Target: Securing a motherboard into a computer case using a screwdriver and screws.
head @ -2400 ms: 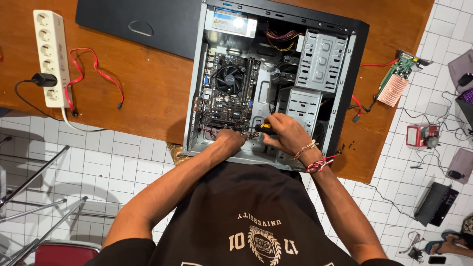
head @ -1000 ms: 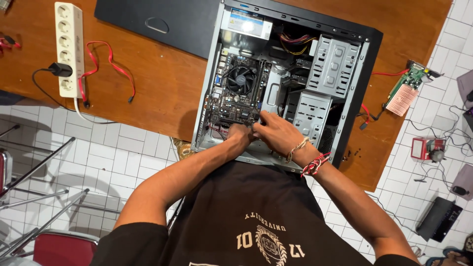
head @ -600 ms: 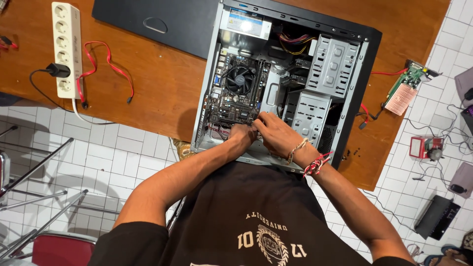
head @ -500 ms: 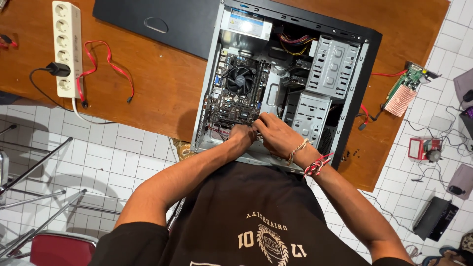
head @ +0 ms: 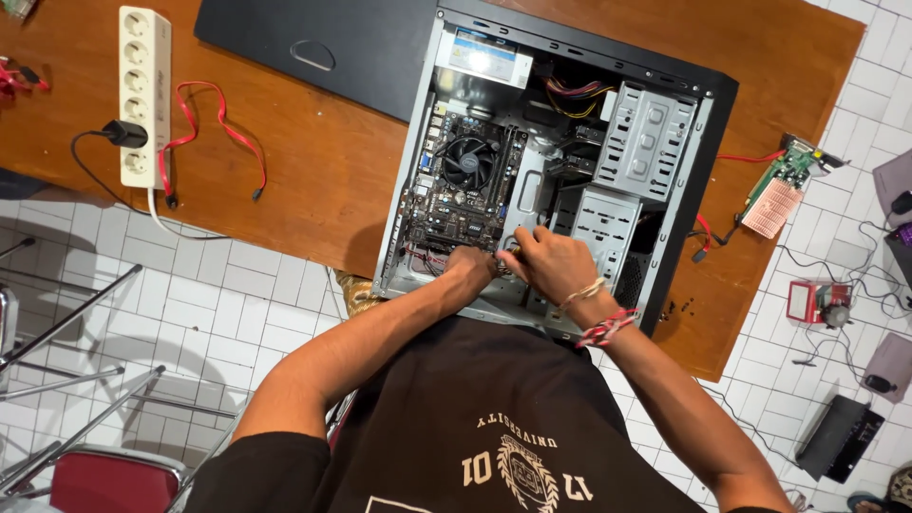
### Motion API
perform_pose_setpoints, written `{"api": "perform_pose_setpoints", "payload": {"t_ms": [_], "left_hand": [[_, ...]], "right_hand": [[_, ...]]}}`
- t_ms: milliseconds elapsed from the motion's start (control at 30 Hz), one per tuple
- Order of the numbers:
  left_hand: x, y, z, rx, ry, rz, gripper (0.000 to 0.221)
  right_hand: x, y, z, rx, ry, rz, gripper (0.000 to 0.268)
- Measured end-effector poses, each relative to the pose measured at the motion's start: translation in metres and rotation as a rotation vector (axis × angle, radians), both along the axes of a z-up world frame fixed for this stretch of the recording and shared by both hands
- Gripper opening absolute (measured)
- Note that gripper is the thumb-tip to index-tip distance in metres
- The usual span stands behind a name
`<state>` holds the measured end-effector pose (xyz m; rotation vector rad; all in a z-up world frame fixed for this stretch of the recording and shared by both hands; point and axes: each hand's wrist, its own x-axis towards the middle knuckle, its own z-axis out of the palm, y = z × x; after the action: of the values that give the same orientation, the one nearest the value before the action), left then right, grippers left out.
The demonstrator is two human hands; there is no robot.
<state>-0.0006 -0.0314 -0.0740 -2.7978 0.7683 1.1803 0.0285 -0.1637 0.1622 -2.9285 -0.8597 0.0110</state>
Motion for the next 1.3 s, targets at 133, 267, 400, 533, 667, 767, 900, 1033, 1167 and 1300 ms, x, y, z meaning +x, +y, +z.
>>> {"api": "perform_pose_setpoints", "payload": {"t_ms": [133,267,400,533,667,767,900,1033,1167,1300], "left_hand": [[-0.001,0.001,-0.010,-0.034,-0.051,-0.030,0.036],[0.000,0.002,0.005,0.025,-0.074,-0.153,0.036],[0.002,0.003,-0.004,0.021,-0.023,-0.095,0.033],[0.003,0.001,0.021,0.078,-0.027,-0.099,0.026],[0.012,-0.005,0.019,0.098,0.095,-0.002,0.028],[0.013,-0.008,-0.023,0.099,0.142,0.050,0.026],[0.009,-0.001,-0.006,0.146,0.171,0.034,0.024],[0.007,-0.008,-0.016,0.106,0.128,-0.076,0.029],[0.000,0.002,0.034,-0.006,-0.124,-0.072,0.028],[-0.008,-0.001,-0.032,-0.031,-0.288,-0.072,0.032]], "right_hand": [[-0.005,0.009,0.004,-0.120,-0.008,-0.196,0.047],[0.007,0.007,0.020,-0.033,0.414,-0.042,0.043],[0.014,0.003,0.015,-0.021,0.561,0.160,0.054],[0.007,0.010,0.024,-0.030,0.522,0.111,0.026],[-0.006,0.022,0.012,-0.162,0.452,0.045,0.026],[-0.015,0.030,0.003,-0.212,0.366,-0.004,0.032],[-0.014,0.037,0.015,-0.242,0.399,-0.126,0.037],[-0.007,0.025,0.018,-0.272,0.434,-0.225,0.046],[-0.007,0.012,0.022,-0.213,0.368,-0.157,0.040],[-0.002,0.002,0.004,-0.055,0.433,0.066,0.017]]}}
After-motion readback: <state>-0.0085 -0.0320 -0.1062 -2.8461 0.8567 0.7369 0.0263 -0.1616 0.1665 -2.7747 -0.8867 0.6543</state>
